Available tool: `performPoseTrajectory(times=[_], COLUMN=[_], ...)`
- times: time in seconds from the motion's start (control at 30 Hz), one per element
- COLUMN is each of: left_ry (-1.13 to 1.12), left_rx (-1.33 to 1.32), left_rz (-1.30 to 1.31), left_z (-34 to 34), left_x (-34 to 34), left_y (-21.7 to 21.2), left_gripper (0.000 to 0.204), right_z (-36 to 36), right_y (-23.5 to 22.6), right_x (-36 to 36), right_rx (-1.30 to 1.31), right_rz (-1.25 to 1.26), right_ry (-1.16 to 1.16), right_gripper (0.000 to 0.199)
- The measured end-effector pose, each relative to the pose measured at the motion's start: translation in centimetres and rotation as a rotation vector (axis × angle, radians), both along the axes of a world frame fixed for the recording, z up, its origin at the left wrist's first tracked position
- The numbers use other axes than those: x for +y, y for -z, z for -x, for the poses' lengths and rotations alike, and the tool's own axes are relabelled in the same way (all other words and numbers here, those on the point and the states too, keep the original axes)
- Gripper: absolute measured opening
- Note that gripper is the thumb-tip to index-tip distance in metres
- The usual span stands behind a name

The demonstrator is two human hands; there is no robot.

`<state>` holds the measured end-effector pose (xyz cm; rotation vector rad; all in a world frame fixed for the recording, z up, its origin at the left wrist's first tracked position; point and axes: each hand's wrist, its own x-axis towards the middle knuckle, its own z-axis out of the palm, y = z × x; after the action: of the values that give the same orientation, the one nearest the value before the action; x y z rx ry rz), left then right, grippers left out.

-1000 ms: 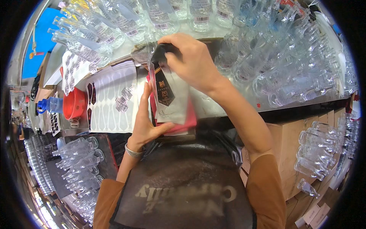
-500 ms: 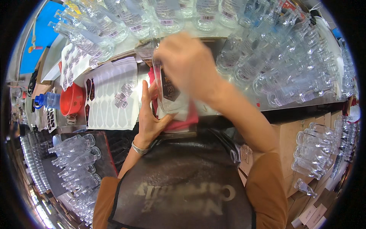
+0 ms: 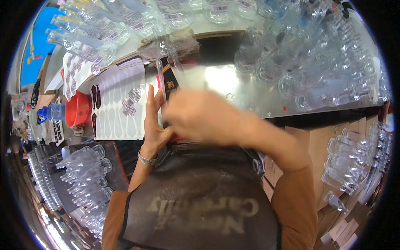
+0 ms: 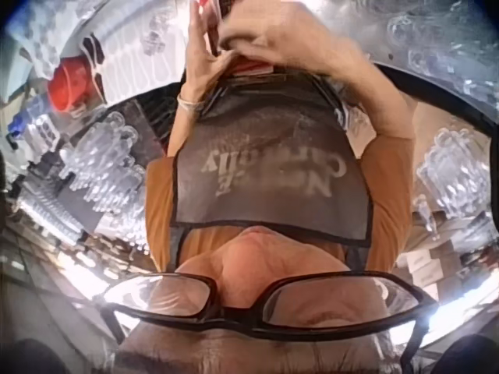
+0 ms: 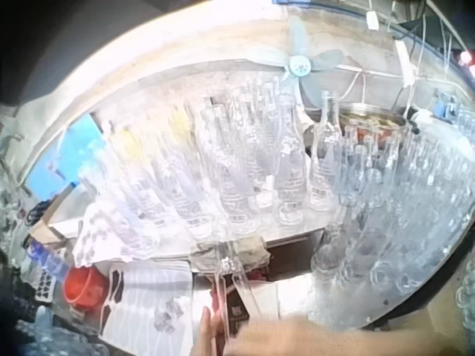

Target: The person repeatedly picks clear plastic bottles, applies a printed label to each bottle, smooths the label with a small black tool, and places the labeled bottles into a cardboard box. The process is repeated continuously throughout the clip.

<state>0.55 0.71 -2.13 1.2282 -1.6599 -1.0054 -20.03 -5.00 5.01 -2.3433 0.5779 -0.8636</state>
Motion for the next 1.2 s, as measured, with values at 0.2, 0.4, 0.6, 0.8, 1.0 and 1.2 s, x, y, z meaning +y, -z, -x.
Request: performPoseTrajectory(times=[0.2,0.4,0.6,0.8,1.0,1.2], left_ry=[0.005,-0.013,-0.02,0.015,-0.012,-0.034], left_rx=[-0.026,-0.032,-0.011,-0.029,-0.055,-0.059], left_rz=[-0.014,-0.052,-0.015,0.036,0.038,0.032], left_z=[-0.2,-0.3,0.1,0.0,0.4,0.9], left_x=[-0.3,0.0,-0.1,-0.2,-0.1,0.1], left_y=[-0.2,-0.5,-0.5,-0.6,-0.6,-1.1], left_gripper=[0.115,0.114,0.112,0.111,0.11,0.111], right_z=[1.5,4.4,1.3,-0.2,-0.8,-1.3], right_y=[1.7,1.2,-0.1,-1.5,-2.6,-2.5], right_x=[-5.0,0.8,-7.3,-10.2,-11.0,-10.6], right_rx=[-0.267,-0.076,-0.194,-0.038,0.06,0.063], right_rz=[0.082,-0.365,-0.022,0.197,0.178,0.229], right_ry=[0.107,0.007,0.506,0.516,0.467,0.396], right_gripper=[0.024,0.028,0.033,0.033,0.03,0.023])
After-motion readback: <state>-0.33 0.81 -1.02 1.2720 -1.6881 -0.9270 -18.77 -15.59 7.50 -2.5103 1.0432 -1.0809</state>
